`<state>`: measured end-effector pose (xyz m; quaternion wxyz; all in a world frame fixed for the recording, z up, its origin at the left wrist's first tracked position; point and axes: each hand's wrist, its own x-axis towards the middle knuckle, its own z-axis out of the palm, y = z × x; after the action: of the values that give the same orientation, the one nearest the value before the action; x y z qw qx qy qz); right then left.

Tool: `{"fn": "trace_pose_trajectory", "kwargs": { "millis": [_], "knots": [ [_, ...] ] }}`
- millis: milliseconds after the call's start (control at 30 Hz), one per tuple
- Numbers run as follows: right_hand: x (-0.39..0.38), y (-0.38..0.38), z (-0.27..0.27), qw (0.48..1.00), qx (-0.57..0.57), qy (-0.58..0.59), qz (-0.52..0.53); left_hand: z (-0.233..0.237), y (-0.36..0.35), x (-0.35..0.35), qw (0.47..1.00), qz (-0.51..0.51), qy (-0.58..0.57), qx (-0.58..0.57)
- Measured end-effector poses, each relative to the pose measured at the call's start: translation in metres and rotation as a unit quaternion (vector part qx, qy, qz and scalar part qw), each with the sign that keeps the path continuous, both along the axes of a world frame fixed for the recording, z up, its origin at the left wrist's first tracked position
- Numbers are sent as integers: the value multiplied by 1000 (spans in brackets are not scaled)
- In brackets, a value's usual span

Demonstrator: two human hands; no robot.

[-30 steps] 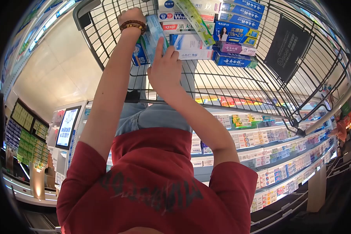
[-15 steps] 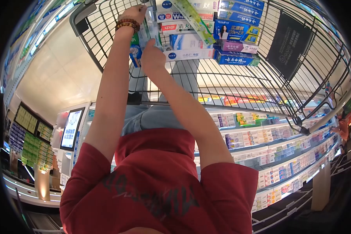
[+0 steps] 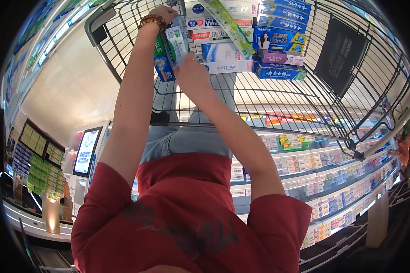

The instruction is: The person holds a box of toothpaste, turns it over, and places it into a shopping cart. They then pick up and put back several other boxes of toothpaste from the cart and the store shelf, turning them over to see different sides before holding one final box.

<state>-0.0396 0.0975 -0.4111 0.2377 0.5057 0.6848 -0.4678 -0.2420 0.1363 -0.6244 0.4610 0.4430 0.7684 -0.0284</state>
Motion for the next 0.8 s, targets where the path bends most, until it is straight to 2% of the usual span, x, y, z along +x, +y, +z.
{"fn": "trace_pose_trajectory", "kwargs": {
  "millis": [100, 200, 233, 333, 367, 400, 467, 500, 567, 633, 733, 800],
  "knots": [
    [3, 2, -11, 1000, -2, -13, -11, -17, -2, -3, 998, -43, -24, -47],
    [-3, -4, -30, 999, 27, -24, -22, 2, 7, -10, 999, 6, -11, -51],
    [-3, -5, -35, 999, 23, -27, -30, 23, 10, -7, 998, 59, 17, -7],
    [-4, 1, -47, 998, 20, -36, -40, 133, 22, 30, 961, 225, 99, 126],
    [-5, 4, -48, 999, 20, -38, -33, 133, 9, 38, 932, 244, 149, 221],
    [-5, 5, -47, 999, 20, -40, -25, 160, 0, 55, 907, 261, 157, 291],
    [-4, 9, -46, 998, 10, -50, -26, 186, -27, 82, 893, 354, 121, 250],
    [-3, 9, -45, 998, 5, -54, -27, 175, -48, 90, 896, 367, 122, 219],
    [2, -1, -56, 998, 31, -47, -14, 168, -79, 90, 878, 476, -5, 44],
    [2, -1, -58, 998, 44, -41, -4, 178, -79, 86, 886, 462, -37, -28],
    [0, 2, -52, 999, 24, -46, 12, 144, -85, 72, 861, 497, -55, -90],
    [-1, 11, -44, 998, 1, -65, 26, 118, -93, 77, 869, 492, -44, -31]
  ]
}}
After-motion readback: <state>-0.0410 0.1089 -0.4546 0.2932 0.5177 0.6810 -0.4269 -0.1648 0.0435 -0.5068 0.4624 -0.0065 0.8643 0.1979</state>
